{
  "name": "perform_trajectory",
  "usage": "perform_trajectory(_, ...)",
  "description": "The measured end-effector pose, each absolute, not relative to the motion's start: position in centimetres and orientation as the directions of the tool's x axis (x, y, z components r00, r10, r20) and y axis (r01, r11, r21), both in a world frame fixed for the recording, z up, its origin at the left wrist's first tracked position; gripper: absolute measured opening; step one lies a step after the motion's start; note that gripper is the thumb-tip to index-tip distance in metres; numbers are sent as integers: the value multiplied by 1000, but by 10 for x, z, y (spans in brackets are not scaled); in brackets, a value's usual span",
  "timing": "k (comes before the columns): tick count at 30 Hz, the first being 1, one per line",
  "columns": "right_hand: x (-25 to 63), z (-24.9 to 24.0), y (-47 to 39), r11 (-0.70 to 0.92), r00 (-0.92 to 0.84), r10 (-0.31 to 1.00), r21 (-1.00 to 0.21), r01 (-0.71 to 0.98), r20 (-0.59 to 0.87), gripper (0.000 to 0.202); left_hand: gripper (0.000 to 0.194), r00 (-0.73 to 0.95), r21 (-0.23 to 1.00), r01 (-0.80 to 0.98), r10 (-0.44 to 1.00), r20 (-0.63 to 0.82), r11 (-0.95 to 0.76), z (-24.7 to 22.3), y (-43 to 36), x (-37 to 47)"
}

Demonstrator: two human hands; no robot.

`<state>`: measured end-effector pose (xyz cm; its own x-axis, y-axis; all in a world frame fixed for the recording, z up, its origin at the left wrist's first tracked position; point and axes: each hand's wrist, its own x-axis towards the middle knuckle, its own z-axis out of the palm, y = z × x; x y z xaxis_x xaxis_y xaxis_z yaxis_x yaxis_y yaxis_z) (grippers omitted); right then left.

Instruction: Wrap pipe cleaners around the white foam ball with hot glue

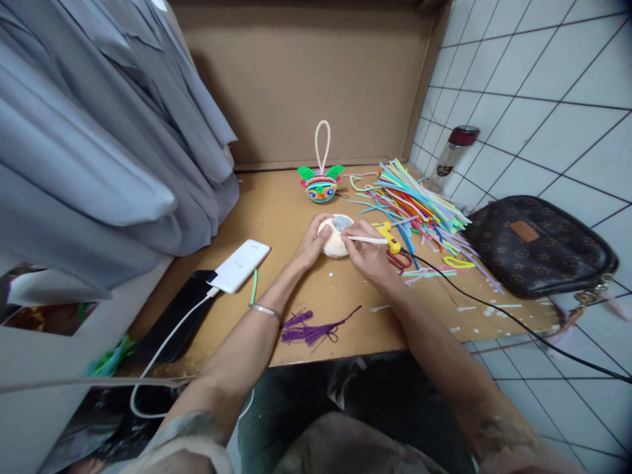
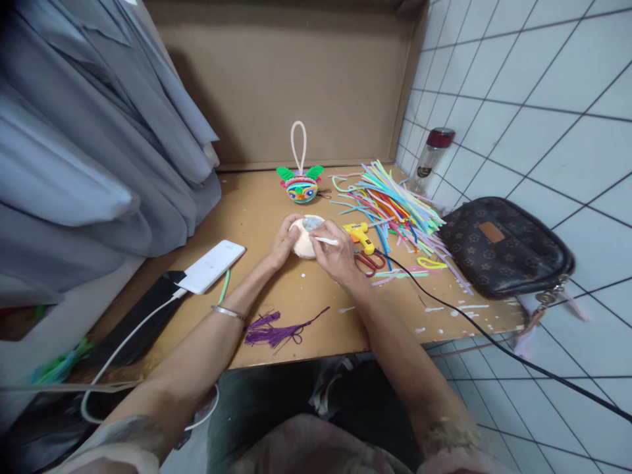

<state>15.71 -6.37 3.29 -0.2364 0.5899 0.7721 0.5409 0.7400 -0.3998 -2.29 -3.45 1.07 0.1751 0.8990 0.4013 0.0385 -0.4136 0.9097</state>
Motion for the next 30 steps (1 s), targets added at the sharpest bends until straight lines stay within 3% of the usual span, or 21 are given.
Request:
perform_trajectory(8,155,31,-68,731,-258,562,-327,599,786,27,64,-26,926,-3,926,377,-378,13,-34,-7)
perform_trajectory(13,155,30,-69,738,-273,534,-283,612,801,24,54,-36,943,-100,949,314,-316,13,-32,-5)
perform_trajectory(18,155,29,-69,729,-270,562,-314,608,782,22,45,-10,952,-93,956,292,-291,13,-30,-5)
perform_trajectory(30,155,31,-70,738,-262,557,-325,592,788,26,48,2,935,-124,942,336,-333,12,-31,-7)
